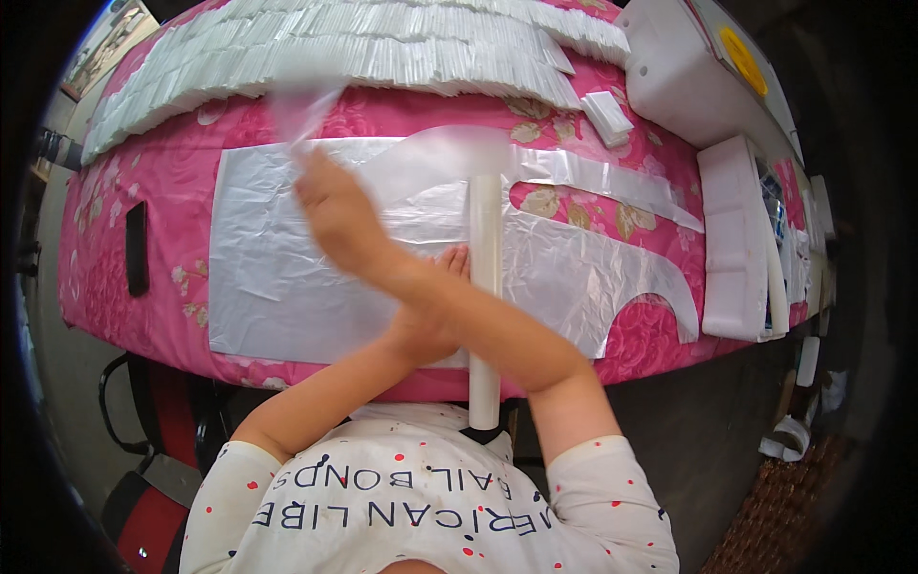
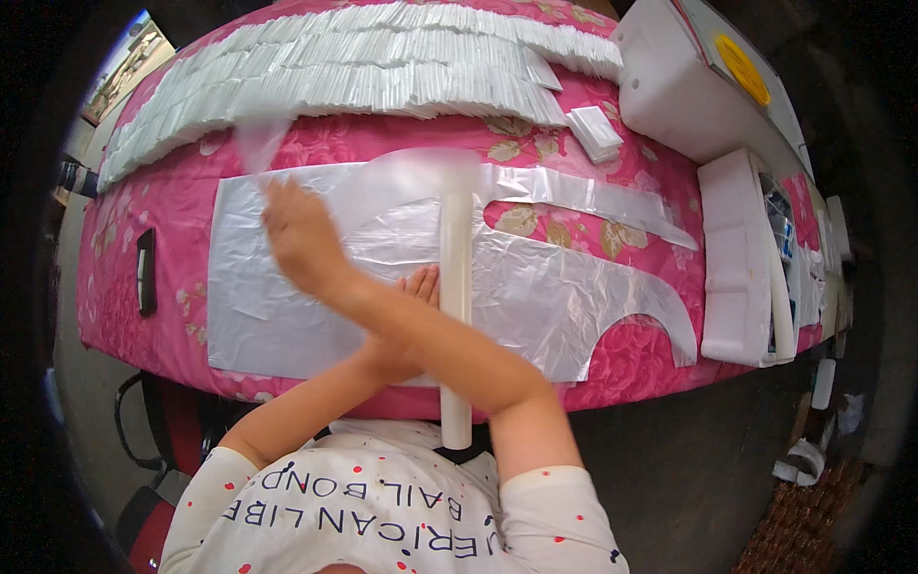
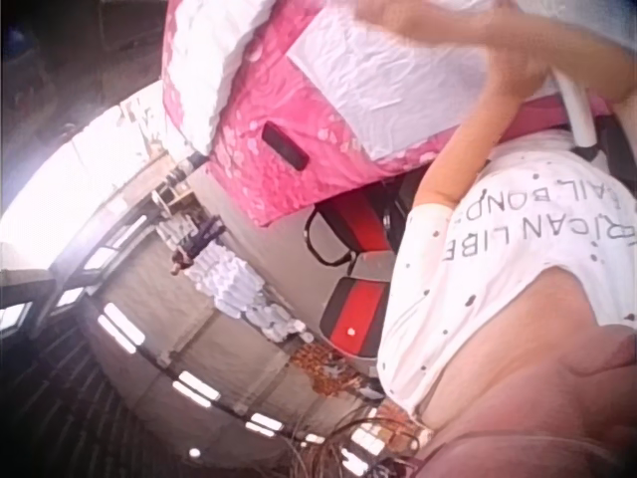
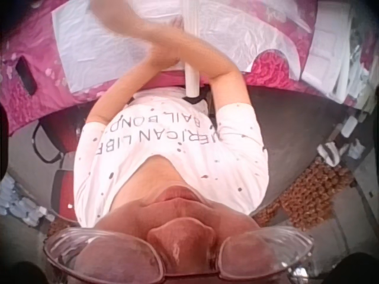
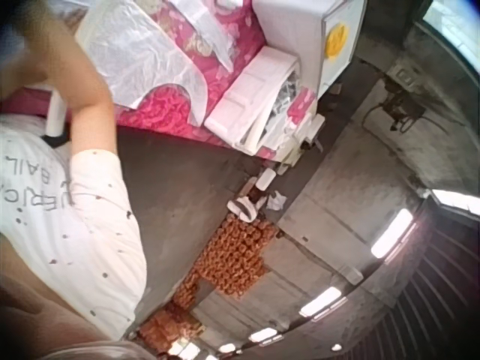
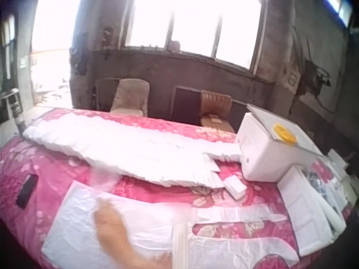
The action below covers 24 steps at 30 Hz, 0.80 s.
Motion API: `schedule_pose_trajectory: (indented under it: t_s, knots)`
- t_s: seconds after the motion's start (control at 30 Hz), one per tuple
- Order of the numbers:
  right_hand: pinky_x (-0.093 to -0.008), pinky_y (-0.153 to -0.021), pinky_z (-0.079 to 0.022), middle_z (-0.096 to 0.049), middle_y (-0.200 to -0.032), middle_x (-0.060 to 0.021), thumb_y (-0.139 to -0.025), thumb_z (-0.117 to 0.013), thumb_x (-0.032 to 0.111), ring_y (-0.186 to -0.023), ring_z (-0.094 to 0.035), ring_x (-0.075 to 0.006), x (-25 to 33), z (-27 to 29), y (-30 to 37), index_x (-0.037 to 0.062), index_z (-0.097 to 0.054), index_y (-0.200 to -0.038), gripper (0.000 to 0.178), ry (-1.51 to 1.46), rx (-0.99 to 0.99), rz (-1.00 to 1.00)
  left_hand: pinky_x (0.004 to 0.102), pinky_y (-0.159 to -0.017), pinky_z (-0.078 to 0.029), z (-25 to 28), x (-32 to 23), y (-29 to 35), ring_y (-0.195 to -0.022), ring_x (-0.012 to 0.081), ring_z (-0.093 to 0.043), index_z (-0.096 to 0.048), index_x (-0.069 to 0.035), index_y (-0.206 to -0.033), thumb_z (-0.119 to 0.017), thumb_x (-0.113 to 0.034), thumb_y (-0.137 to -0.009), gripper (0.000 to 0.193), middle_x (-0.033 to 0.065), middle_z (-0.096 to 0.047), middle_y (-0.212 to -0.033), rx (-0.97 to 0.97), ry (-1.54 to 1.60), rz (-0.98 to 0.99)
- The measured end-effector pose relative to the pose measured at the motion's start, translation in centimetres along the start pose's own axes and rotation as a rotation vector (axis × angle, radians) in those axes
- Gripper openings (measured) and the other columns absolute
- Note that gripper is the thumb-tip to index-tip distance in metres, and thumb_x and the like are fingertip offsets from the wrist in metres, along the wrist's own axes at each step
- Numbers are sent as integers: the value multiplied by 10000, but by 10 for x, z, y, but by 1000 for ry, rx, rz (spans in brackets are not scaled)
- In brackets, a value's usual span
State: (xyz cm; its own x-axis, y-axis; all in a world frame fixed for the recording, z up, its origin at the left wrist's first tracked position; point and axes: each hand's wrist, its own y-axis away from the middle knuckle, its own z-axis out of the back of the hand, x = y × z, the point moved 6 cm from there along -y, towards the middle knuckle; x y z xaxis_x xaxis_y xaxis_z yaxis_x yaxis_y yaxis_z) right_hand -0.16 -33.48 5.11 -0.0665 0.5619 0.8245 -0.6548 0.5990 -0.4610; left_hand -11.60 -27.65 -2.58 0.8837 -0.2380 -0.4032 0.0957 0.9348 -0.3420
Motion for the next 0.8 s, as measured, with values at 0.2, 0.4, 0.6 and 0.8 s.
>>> schedule_pose_trajectory:
  t_s: [0.2, 0.4, 0.6, 0.8]
  knots:
    - [-495, -1071, -175, -346, -1365, -241, -869, -481, 260, -1302, -251, -388, -18, -127, 34, 8, -394, -1307, 513, 257, 376, -107, 466, -1103, -78, -7, -7, -6, -1365, 348, -137, -261, 116, -1335, -411, -264, -811, 665, 251, -189, -1440, 211, -130, 24]
    - [-493, -1078, -161, -306, -1392, -232, -847, -527, 325, -1327, -208, -394, 25, -122, 48, 18, -349, -1342, 609, 239, 533, -82, 473, -1103, -62, -6, -5, -5, -1366, 361, -114, -246, 125, -1335, -408, -259, -809, 671, 271, -163, -1438, 197, -83, 53]
    - [-467, -1059, -238, -443, -1316, -161, -785, -615, 270, -1279, -333, -350, 46, 43, 82, 16, -503, -1213, 510, 406, 340, 37, 403, -1063, -210, 10, 28, -2, -1307, 297, -265, -253, 66, -1355, -416, -248, -850, 617, 229, -247, -1417, -388, 1179, 158]
    - [-416, -1015, -315, -460, -1299, -151, -772, -617, 178, -1243, -381, -339, 9, 165, 143, 10, -509, -1195, 467, 492, 299, -90, 293, -798, -423, 30, 77, -65, -963, 192, -526, -294, 40, -1333, -350, -362, -946, 562, 138, -447, -1296, -181, 1398, 697]
